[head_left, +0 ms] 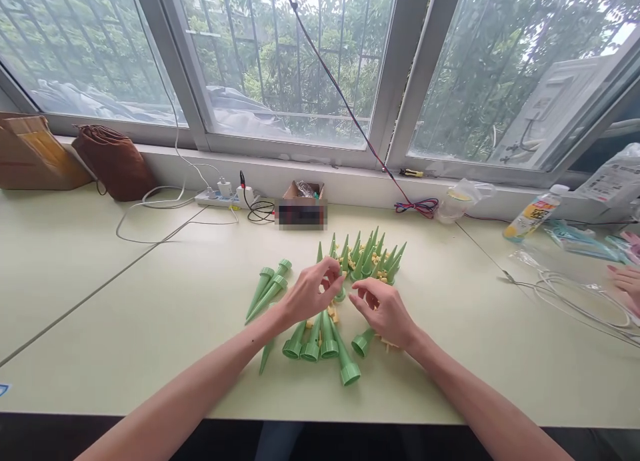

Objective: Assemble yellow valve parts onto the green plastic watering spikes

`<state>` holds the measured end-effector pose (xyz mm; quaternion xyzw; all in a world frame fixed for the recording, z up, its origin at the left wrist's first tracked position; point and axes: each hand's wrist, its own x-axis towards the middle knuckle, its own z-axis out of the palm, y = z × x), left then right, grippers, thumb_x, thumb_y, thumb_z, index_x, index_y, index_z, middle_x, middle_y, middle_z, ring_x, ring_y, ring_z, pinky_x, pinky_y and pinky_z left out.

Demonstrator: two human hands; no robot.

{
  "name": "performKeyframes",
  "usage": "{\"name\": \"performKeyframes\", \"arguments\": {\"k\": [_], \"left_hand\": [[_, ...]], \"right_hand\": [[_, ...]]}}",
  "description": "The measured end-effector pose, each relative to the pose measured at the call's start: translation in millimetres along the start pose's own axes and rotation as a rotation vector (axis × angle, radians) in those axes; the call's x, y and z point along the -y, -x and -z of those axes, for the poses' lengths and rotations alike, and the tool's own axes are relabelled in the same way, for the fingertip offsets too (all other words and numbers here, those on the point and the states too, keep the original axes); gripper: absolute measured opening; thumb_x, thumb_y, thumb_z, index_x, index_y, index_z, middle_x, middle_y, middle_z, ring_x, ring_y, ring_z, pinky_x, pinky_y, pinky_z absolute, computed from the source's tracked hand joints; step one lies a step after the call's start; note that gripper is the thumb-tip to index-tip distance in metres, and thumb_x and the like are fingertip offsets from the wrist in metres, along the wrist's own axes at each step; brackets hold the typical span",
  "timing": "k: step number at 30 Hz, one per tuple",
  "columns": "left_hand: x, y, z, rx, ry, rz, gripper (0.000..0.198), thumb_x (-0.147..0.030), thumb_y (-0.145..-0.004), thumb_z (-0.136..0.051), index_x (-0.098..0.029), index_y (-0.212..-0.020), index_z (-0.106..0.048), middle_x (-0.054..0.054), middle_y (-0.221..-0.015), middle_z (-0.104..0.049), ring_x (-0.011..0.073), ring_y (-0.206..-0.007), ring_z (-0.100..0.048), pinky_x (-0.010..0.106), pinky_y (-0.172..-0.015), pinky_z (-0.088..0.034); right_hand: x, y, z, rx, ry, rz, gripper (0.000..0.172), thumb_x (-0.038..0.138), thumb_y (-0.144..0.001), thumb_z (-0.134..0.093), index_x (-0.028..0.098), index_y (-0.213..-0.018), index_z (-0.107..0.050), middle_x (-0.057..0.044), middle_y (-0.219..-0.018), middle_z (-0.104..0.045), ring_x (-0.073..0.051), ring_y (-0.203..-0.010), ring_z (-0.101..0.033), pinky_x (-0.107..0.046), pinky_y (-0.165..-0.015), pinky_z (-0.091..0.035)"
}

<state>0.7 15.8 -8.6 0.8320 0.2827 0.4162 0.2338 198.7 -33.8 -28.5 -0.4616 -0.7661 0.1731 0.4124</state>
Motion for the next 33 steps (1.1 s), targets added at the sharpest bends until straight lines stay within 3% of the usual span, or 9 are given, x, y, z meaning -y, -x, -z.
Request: {"name": "performKeyframes", "arguments": {"k": [9,15,23,27,33], "left_hand": [[-0.9,4.5,-10.1,0.109,0.050,0.047,0.011,-0.028,-0.097,-0.051,-0.018,-0.093,-0.048,0.000,-0.079,-0.058,0.0104,-0.064,-0.059,0.023,-0.060,-0.053],[-1.6,5.1,-11.0,0.150,-0.048,0.020,0.013,-0.030,-0.097,-0.052,-0.018,-0.096,-0.053,0.001,-0.083,-0.060,0.0119,-0.066,-0.058,0.024,-0.062,-0.049],[-0.9,3.9,-8.1,0.299,-0.275,0.000,0.026,-0.034,-0.096,-0.052,-0.018,-0.076,-0.051,-0.001,-0.070,-0.055,0.0138,-0.061,-0.051,0.026,-0.061,-0.041],[-0.3,4.0,-8.9,0.264,-0.256,-0.014,0.029,-0.034,-0.096,-0.053,-0.019,-0.071,-0.047,-0.002,-0.066,-0.053,0.0128,-0.058,-0.048,0.025,-0.059,-0.039],[3.1,1.3,-6.1,0.054,-0.184,-0.010,0.027,-0.029,-0.095,-0.054,-0.019,-0.072,-0.045,-0.004,-0.062,-0.051,0.0105,-0.052,-0.045,0.022,-0.053,-0.037]], "right_hand": [[-0.1,0.7,3.3,0.063,0.009,0.028,0.011,0.024,-0.092,-0.058,0.019,-0.098,-0.066,-0.002,-0.077,-0.064,-0.014,-0.059,-0.050,-0.027,-0.058,-0.044],[-0.8,0.5,3.4,0.025,0.009,0.014,0.012,0.021,-0.095,-0.053,0.019,-0.094,-0.066,-0.002,-0.076,-0.064,-0.014,-0.060,-0.051,-0.028,-0.059,-0.044],[-3.5,-0.9,3.3,0.004,0.004,0.004,0.013,0.019,-0.095,-0.053,0.018,-0.090,-0.065,-0.002,-0.077,-0.065,-0.013,-0.060,-0.051,-0.027,-0.058,-0.044],[-2.4,-1.4,4.4,-0.003,-0.008,-0.002,0.013,0.020,-0.095,-0.053,0.018,-0.089,-0.064,-0.002,-0.077,-0.065,-0.014,-0.060,-0.051,-0.027,-0.057,-0.044],[-1.8,-0.6,4.3,0.002,-0.007,-0.002,0.014,0.020,-0.095,-0.052,0.018,-0.088,-0.064,-0.002,-0.075,-0.063,-0.013,-0.058,-0.049,-0.027,-0.056,-0.042]]}}
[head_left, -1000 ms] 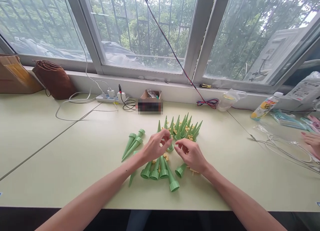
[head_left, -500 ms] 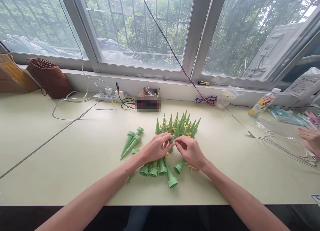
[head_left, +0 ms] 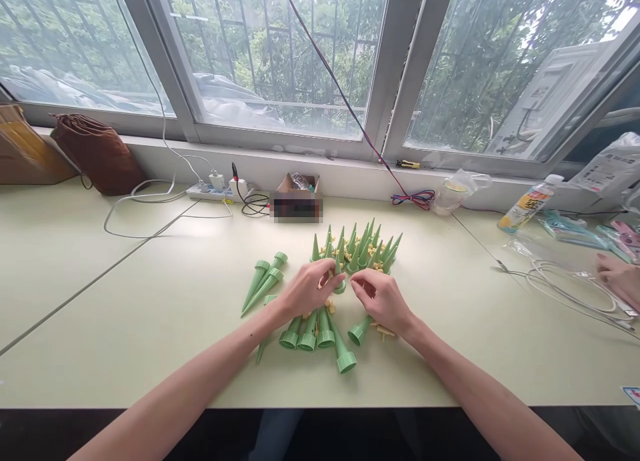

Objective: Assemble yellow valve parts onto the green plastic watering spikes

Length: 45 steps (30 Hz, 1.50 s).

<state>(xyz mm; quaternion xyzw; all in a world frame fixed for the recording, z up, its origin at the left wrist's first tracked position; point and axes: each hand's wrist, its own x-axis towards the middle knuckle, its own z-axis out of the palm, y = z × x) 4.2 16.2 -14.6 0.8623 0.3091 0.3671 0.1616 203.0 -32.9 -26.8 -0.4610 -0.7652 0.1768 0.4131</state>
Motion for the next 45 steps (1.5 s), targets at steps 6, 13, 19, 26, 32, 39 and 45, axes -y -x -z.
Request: {"name": "performKeyframes", "arguments": {"k": [6,13,19,26,32,39,45], "left_hand": [[3.4,-4.4,2.8,-0.141,0.142,0.126,0.027,-0.035,-0.096,-0.051,-0.018,-0.075,-0.048,-0.001,-0.064,-0.052,0.0113,-0.055,-0.049,0.021,-0.049,-0.041],[-1.5,-7.5,6.6,-0.248,0.284,0.257,0.022,-0.038,-0.096,-0.049,-0.018,-0.087,-0.053,0.000,-0.070,-0.057,0.0117,-0.060,-0.058,0.017,-0.045,-0.043],[1.4,-8.1,6.6,-0.292,0.351,0.303,0.026,-0.042,-0.095,-0.051,-0.018,-0.087,-0.054,-0.002,-0.066,-0.051,0.0101,-0.057,-0.055,0.015,-0.043,-0.040],[-0.5,-7.6,5.3,-0.314,0.426,0.311,0.030,-0.045,-0.095,-0.052,-0.017,-0.083,-0.052,-0.004,-0.063,-0.043,0.0075,-0.049,-0.044,0.015,-0.039,-0.032],[-8.6,-7.9,7.7,-0.332,0.425,0.289,0.034,-0.048,-0.094,-0.053,-0.018,-0.078,-0.049,-0.004,-0.060,-0.042,0.0079,-0.049,-0.045,0.015,-0.039,-0.034],[-10.9,-6.4,6.6,-0.345,0.258,0.212,0.034,-0.044,-0.095,-0.052,-0.018,-0.074,-0.045,-0.004,-0.060,-0.047,0.0078,-0.048,-0.044,0.018,-0.045,-0.043],[-7.9,-3.4,3.6,-0.346,0.202,0.231,0.032,-0.041,-0.096,-0.050,-0.019,-0.074,-0.045,-0.003,-0.060,-0.046,0.0093,-0.050,-0.046,0.020,-0.048,-0.046]], "right_hand": [[-1.3,1.3,-2.7,0.016,-0.006,0.009,0.014,0.021,-0.095,-0.051,0.019,-0.089,-0.064,-0.003,-0.077,-0.064,-0.014,-0.058,-0.050,-0.028,-0.056,-0.043],[-1.3,0.7,-1.6,-0.010,-0.010,0.036,0.014,0.021,-0.096,-0.050,0.019,-0.090,-0.063,-0.002,-0.075,-0.062,-0.013,-0.057,-0.049,-0.027,-0.056,-0.043],[14.3,6.7,-3.3,0.012,0.021,0.199,0.012,0.021,-0.094,-0.053,0.018,-0.090,-0.064,-0.001,-0.070,-0.060,-0.012,-0.055,-0.048,-0.026,-0.055,-0.042],[40.6,8.5,2.4,0.152,0.233,0.421,0.021,0.023,-0.097,-0.048,0.020,-0.087,-0.066,-0.003,-0.069,-0.064,-0.013,-0.055,-0.053,-0.028,-0.054,-0.037],[29.6,-11.3,20.9,0.143,0.370,0.491,0.028,0.022,-0.099,-0.043,0.017,-0.081,-0.065,-0.002,-0.064,-0.060,-0.012,-0.053,-0.048,-0.027,-0.050,-0.032],[15.7,-34.4,16.9,0.180,0.493,0.490,0.030,0.021,-0.099,-0.042,0.017,-0.082,-0.066,-0.002,-0.066,-0.057,-0.011,-0.054,-0.046,-0.026,-0.049,-0.027],[2.8,-31.3,0.3,0.284,0.528,0.439,0.028,0.020,-0.100,-0.041,0.017,-0.085,-0.064,-0.004,-0.075,-0.058,-0.011,-0.055,-0.046,-0.026,-0.049,-0.023]]}}
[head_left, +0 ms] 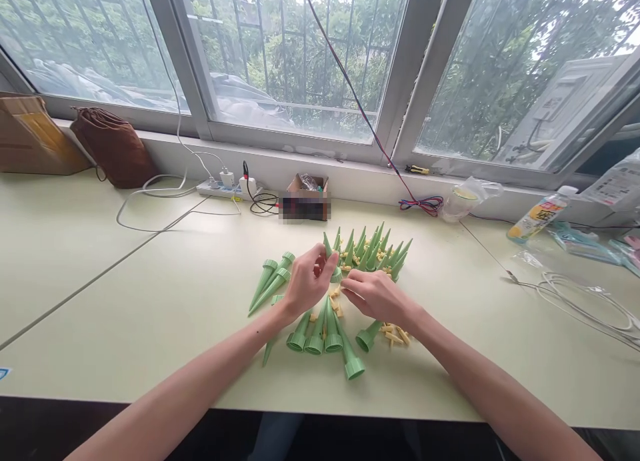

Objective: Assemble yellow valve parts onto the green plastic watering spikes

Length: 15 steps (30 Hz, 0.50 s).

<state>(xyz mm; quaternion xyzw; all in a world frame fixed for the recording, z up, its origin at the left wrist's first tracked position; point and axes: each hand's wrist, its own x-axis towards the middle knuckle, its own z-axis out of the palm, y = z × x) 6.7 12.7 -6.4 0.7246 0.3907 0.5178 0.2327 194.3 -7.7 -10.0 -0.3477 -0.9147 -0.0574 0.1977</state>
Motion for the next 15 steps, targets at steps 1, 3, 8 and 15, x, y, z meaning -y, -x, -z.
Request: {"name": "performKeyframes", "arguments": {"k": [1,3,8,15], "left_hand": [[0.0,0.3,-0.2,-0.006,-0.002,0.005,0.032,-0.041,-0.096,-0.050,-0.019,-0.074,-0.045,-0.003,-0.060,-0.046,0.0095,-0.051,-0.046,0.020,-0.048,-0.046],[-0.4,0.7,-0.5,-0.005,0.004,0.012,0.031,-0.041,-0.096,-0.050,-0.019,-0.075,-0.045,-0.003,-0.061,-0.045,0.0098,-0.052,-0.047,0.020,-0.048,-0.047],[-1.8,1.6,-1.3,0.021,0.014,0.011,0.028,-0.040,-0.096,-0.050,-0.019,-0.077,-0.047,-0.002,-0.063,-0.050,0.0105,-0.054,-0.051,0.020,-0.050,-0.049],[-1.3,1.9,-1.8,0.053,0.006,-0.006,0.028,-0.039,-0.095,-0.052,-0.018,-0.077,-0.048,-0.002,-0.063,-0.051,0.0108,-0.055,-0.053,0.020,-0.051,-0.049]], "right_hand": [[-0.1,1.1,-1.8,0.013,0.000,0.006,0.027,0.018,-0.100,-0.040,0.017,-0.088,-0.064,-0.004,-0.078,-0.059,-0.010,-0.055,-0.046,-0.026,-0.049,-0.022],[-0.1,2.6,-3.7,0.032,-0.007,0.018,0.025,0.015,-0.100,-0.040,0.018,-0.093,-0.064,-0.005,-0.086,-0.062,-0.010,-0.055,-0.045,-0.026,-0.049,-0.022],[0.3,2.9,-3.7,0.058,-0.045,0.019,0.023,0.014,-0.099,-0.042,0.022,-0.099,-0.064,-0.003,-0.094,-0.062,-0.008,-0.051,-0.038,-0.025,-0.049,-0.021],[2.4,4.9,-1.9,0.075,-0.098,-0.025,0.022,0.011,-0.096,-0.045,0.021,-0.089,-0.064,0.000,-0.083,-0.057,-0.008,-0.051,-0.032,-0.024,-0.049,-0.022]]}}
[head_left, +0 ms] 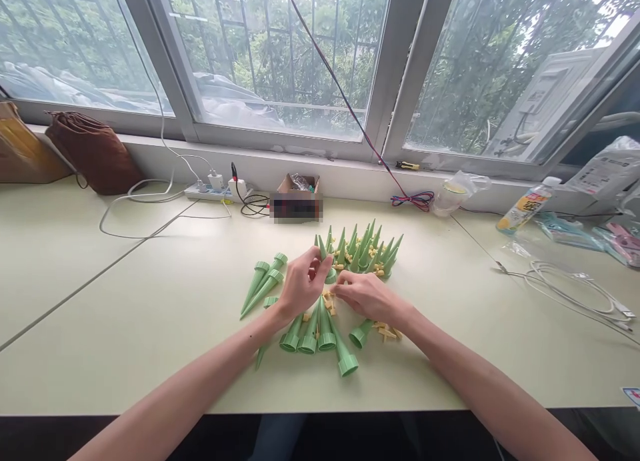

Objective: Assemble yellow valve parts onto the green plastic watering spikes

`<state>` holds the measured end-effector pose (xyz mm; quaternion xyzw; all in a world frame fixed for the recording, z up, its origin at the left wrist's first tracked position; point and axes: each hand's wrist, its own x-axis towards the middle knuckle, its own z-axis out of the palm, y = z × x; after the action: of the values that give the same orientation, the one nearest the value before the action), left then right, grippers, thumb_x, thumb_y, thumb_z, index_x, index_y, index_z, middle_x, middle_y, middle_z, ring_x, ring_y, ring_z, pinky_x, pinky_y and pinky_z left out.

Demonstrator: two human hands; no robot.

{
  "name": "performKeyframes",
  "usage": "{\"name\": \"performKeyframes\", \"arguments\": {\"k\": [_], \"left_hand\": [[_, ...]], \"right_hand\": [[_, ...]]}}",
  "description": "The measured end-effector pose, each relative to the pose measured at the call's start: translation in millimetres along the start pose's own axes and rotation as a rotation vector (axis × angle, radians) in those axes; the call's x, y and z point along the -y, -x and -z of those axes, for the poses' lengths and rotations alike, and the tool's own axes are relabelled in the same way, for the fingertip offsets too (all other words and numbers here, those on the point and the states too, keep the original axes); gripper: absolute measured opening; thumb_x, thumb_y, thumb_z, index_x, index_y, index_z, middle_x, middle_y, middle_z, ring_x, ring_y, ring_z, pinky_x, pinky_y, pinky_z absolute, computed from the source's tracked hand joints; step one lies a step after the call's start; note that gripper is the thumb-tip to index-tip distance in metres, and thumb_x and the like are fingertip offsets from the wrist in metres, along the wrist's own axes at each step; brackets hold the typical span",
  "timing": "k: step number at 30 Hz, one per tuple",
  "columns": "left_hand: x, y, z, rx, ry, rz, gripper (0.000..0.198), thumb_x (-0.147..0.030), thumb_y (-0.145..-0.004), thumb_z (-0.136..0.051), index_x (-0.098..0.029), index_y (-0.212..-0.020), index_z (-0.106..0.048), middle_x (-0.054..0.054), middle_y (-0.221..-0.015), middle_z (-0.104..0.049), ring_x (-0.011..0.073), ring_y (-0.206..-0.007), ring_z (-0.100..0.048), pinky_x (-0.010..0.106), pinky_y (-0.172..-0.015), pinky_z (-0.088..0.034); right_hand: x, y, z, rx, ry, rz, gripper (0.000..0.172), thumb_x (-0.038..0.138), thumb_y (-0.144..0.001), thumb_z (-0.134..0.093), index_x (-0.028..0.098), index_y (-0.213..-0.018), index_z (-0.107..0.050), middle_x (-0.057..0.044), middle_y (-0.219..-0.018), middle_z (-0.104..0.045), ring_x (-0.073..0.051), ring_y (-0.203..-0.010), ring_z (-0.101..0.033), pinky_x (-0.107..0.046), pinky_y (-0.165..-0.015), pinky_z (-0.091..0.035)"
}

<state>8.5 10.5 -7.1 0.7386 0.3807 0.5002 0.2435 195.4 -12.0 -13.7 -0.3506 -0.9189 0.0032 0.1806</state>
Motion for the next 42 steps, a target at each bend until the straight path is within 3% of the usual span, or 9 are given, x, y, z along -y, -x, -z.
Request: {"name": "performKeyframes", "arguments": {"k": [6,10,22,28,35,42], "left_hand": [[0.2,0.2,0.0,0.023,-0.002,-0.010,0.030,-0.039,-0.097,-0.049,-0.019,-0.075,-0.046,-0.003,-0.062,-0.048,0.0101,-0.053,-0.050,0.019,-0.049,-0.046],[0.9,-0.3,0.4,0.019,0.008,0.004,0.029,-0.038,-0.097,-0.049,-0.019,-0.076,-0.046,-0.003,-0.062,-0.048,0.0098,-0.052,-0.049,0.019,-0.047,-0.044],[-2.8,-3.7,4.0,-0.015,0.086,0.056,0.029,-0.042,-0.095,-0.052,-0.018,-0.080,-0.052,-0.002,-0.064,-0.047,0.0088,-0.051,-0.050,0.015,-0.040,-0.039],[-2.9,-4.8,4.3,-0.030,0.100,0.050,0.032,-0.046,-0.095,-0.052,-0.018,-0.078,-0.051,-0.004,-0.061,-0.044,0.0083,-0.049,-0.049,0.016,-0.039,-0.036],[-1.3,-1.0,3.7,0.002,-0.053,-0.128,0.024,-0.035,-0.096,-0.052,-0.018,-0.079,-0.051,-0.001,-0.065,-0.053,0.0096,-0.054,-0.052,0.019,-0.048,-0.046],[2.9,2.0,1.2,-0.010,-0.131,-0.238,0.022,-0.030,-0.097,-0.051,-0.018,-0.079,-0.051,-0.003,-0.063,-0.050,0.0094,-0.051,-0.044,0.019,-0.047,-0.041]], "right_hand": [[-1.0,2.5,-3.7,-0.012,0.019,-0.036,0.023,0.017,-0.098,-0.048,0.017,-0.077,-0.058,0.000,-0.075,-0.052,-0.008,-0.051,-0.039,-0.025,-0.049,-0.025],[-2.4,4.2,-3.9,-0.013,0.024,-0.048,0.022,0.018,-0.100,-0.047,0.017,-0.079,-0.055,-0.002,-0.078,-0.054,-0.010,-0.054,-0.047,-0.025,-0.051,-0.030],[-1.7,5.7,-3.5,0.001,0.038,-0.047,0.024,0.018,-0.099,-0.048,0.017,-0.079,-0.063,-0.003,-0.081,-0.056,-0.010,-0.055,-0.045,-0.025,-0.052,-0.027],[-1.7,5.7,-3.5,-0.003,0.000,-0.066,0.029,0.025,-0.103,-0.045,0.017,-0.085,-0.067,-0.004,-0.081,-0.059,-0.012,-0.061,-0.052,-0.025,-0.055,-0.032],[-2.3,8.0,-6.5,-0.051,-0.032,-0.058,0.029,0.030,-0.103,-0.044,0.016,-0.095,-0.068,-0.006,-0.086,-0.064,-0.014,-0.066,-0.058,-0.025,-0.057,-0.036],[-3.6,7.8,-6.8,-0.143,-0.033,-0.041,0.033,0.027,-0.103,-0.042,0.015,-0.088,-0.069,-0.005,-0.076,-0.065,-0.012,-0.058,-0.054,-0.024,-0.055,-0.034]]}}
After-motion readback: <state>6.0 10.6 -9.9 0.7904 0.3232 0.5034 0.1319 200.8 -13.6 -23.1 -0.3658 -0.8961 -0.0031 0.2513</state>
